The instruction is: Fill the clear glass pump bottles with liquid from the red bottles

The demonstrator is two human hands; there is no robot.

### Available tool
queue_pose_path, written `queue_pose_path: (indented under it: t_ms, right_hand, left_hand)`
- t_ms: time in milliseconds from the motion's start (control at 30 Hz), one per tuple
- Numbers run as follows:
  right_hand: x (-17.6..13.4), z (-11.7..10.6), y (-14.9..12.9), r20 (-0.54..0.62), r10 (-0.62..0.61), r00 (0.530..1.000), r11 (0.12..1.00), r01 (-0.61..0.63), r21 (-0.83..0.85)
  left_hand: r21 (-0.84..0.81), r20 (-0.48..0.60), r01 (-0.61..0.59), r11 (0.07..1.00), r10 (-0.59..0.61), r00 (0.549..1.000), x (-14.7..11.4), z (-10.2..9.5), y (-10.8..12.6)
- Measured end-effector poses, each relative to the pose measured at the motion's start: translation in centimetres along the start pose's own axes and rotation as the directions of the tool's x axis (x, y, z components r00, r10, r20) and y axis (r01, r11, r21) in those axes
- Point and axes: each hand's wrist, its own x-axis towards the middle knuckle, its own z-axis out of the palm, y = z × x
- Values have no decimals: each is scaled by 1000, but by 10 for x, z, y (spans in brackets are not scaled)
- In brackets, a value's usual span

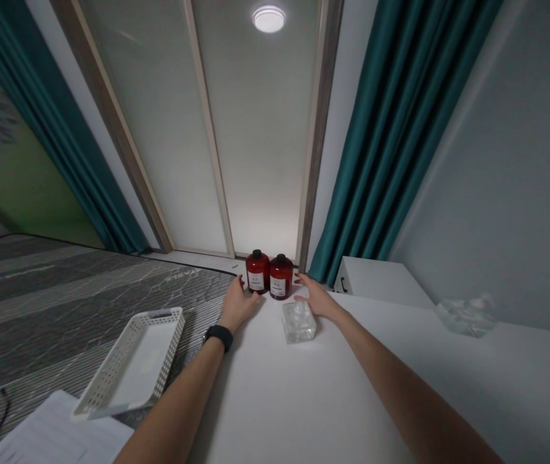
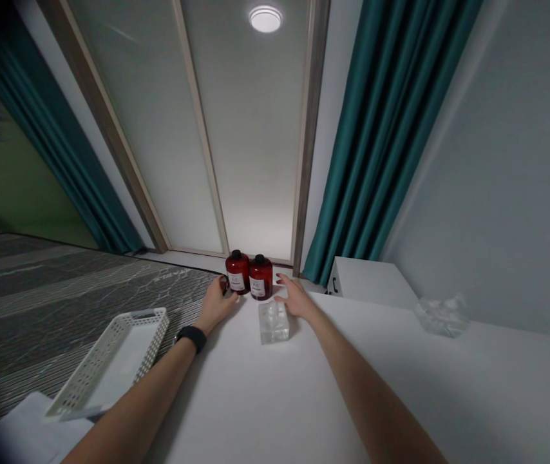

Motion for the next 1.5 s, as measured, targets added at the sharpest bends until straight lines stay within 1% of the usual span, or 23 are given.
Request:
queue_pose_path:
  t_ms: [100,167,233,300,367,400,500,567,633,733,867,1067,1200,1300,1400,1500]
  right_hand:
    - [-9,-8,-7,-32,-7,999,1000,7,-15]
    - [-14,-12,-12,-67,-18,998,1000,17,-13]
    - [-20,-15,-19,-116,-25,993,1000,24,-5]
    - [-28,-16,-25,-171,-24,985,1000,26,9]
    - [-38,-17,-32,-215,-18,977,999,25,31]
    - [-44,-16,-36,-226,-16,974,999,26,43]
    - [-65,-14,-46,-213,-27,977,997,43,68]
    - [-79,-11,-52,-188,-46,981,995,61,73]
    - [-93,-8,-57,-170,-65,983,995,78,68]
    - [-108,-2,-61,-139,-95,986,994,101,38]
    - [-116,2,-61,-105,-77,992,997,74,-28]
    - [-121,4,-62,-65,-116,991,985,106,-136]
    - [-121,6,-60,-79,-31,996,987,18,-160]
    - [-118,4,-61,-50,32,998,988,-39,-147]
    - [-115,-1,-65,-13,64,998,991,-65,-117]
    - [-114,-6,-70,0,72,997,994,-72,-84]
  left_hand:
    - [63,-94,-14,998,20,995,-8,-8,12]
    - [72,-111,-53,996,61,992,-14,-12,21]
    - [54,-92,-101,993,106,990,-21,-14,32]
    - [11,-36,-150,989,151,988,-29,-15,46]
    - [-42,64,-201,979,204,977,-38,-15,60]
    - [-95,151,-226,969,239,959,-43,-14,66]
    - [-198,298,-242,950,294,908,-58,-10,77]
    - [-219,375,-225,949,295,879,-68,-5,76]
    - [-247,395,-213,945,299,869,-76,2,71]
    - [-277,369,-244,929,337,866,-83,10,61]
    - [-332,363,-218,918,338,868,-86,15,53]
    - [-377,361,-184,908,326,874,-89,14,55]
    - [-391,383,-187,901,344,857,-91,12,60]
    - [-398,388,-195,896,357,850,-92,11,62]
    - [-395,380,-192,898,350,856,-92,11,63]
    - [-393,370,-191,900,345,863,-92,11,65]
